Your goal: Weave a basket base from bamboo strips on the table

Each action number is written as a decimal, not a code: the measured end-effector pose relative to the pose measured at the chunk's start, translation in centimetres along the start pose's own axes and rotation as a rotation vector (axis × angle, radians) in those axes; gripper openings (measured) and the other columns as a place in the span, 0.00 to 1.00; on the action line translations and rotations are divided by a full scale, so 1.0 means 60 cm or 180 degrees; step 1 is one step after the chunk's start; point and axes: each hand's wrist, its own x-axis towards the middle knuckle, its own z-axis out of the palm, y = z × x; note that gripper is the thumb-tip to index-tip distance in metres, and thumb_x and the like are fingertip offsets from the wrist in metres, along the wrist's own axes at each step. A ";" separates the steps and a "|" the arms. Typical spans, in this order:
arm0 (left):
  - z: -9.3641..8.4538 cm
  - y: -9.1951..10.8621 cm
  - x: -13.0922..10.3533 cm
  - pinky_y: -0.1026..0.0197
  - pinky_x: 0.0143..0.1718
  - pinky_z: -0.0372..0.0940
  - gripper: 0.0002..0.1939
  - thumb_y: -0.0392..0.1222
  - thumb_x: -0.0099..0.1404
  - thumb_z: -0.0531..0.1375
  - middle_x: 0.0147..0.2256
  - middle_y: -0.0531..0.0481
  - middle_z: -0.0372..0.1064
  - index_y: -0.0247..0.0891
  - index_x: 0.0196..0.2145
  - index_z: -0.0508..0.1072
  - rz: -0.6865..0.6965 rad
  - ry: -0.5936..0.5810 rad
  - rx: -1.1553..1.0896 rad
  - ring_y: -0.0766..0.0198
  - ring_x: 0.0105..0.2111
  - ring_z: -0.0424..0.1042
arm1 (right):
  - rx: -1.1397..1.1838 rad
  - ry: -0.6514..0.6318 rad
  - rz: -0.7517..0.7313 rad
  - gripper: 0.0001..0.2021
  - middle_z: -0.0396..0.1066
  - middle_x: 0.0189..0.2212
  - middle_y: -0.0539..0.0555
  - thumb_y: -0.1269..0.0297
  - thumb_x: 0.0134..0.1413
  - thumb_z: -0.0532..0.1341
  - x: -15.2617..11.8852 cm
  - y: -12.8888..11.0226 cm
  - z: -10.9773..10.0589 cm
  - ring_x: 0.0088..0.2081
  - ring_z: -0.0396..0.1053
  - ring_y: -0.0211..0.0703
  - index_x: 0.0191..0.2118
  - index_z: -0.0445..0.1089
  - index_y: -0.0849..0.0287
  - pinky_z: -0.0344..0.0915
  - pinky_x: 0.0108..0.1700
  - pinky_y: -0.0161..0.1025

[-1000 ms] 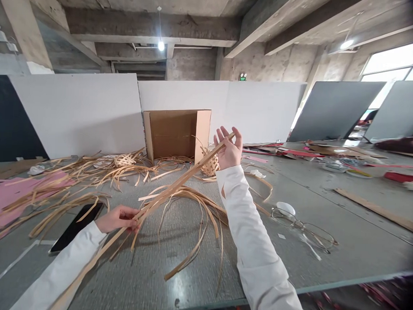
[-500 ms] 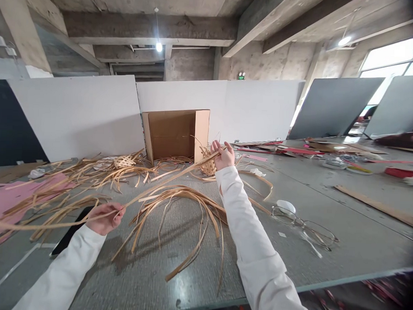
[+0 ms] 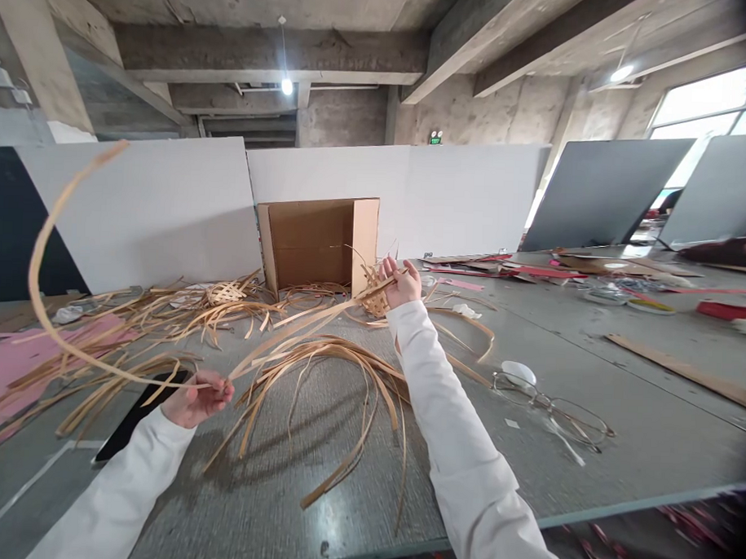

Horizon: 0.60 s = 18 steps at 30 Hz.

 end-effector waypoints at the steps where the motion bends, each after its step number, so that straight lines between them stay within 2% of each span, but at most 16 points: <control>1: 0.005 0.001 0.001 0.69 0.27 0.67 0.17 0.50 0.39 0.72 0.27 0.50 0.73 0.38 0.26 0.76 -0.0037 -0.0038 0.0050 0.63 0.28 0.73 | -0.0003 -0.0012 0.0009 0.14 0.68 0.32 0.47 0.81 0.52 0.47 -0.001 -0.002 0.000 0.33 0.71 0.29 0.36 0.51 0.52 0.69 0.37 0.35; 6: 0.026 0.006 0.005 0.67 0.28 0.66 0.16 0.50 0.47 0.69 0.28 0.48 0.74 0.34 0.27 0.76 -0.0297 -0.0249 0.0302 0.60 0.29 0.73 | -0.0038 -0.0084 0.0042 0.16 0.69 0.31 0.48 0.84 0.50 0.45 -0.004 -0.008 0.002 0.34 0.71 0.29 0.36 0.52 0.53 0.68 0.40 0.36; 11: 0.042 0.005 0.010 0.60 0.31 0.68 0.15 0.47 0.47 0.69 0.30 0.43 0.75 0.32 0.27 0.77 -0.0565 -0.0327 0.0473 0.54 0.31 0.74 | -0.0144 -0.0227 0.0064 0.16 0.70 0.32 0.48 0.84 0.49 0.46 -0.005 -0.011 0.003 0.35 0.71 0.31 0.37 0.54 0.53 0.68 0.41 0.40; 15: 0.043 0.006 0.017 0.63 0.34 0.69 0.12 0.42 0.48 0.69 0.33 0.42 0.75 0.33 0.29 0.77 -0.0356 -0.0052 0.0359 0.54 0.35 0.74 | -0.0248 -0.0424 -0.0045 0.11 0.71 0.35 0.50 0.77 0.52 0.51 -0.009 -0.013 0.003 0.37 0.71 0.33 0.39 0.56 0.53 0.66 0.43 0.39; 18: 0.033 0.013 0.025 0.68 0.35 0.69 0.09 0.44 0.50 0.68 0.35 0.48 0.75 0.39 0.30 0.76 0.0022 0.0289 0.0161 0.60 0.36 0.74 | -0.0495 -0.0578 -0.0270 0.07 0.70 0.42 0.51 0.70 0.55 0.52 -0.012 -0.019 0.003 0.39 0.70 0.34 0.40 0.57 0.52 0.66 0.41 0.38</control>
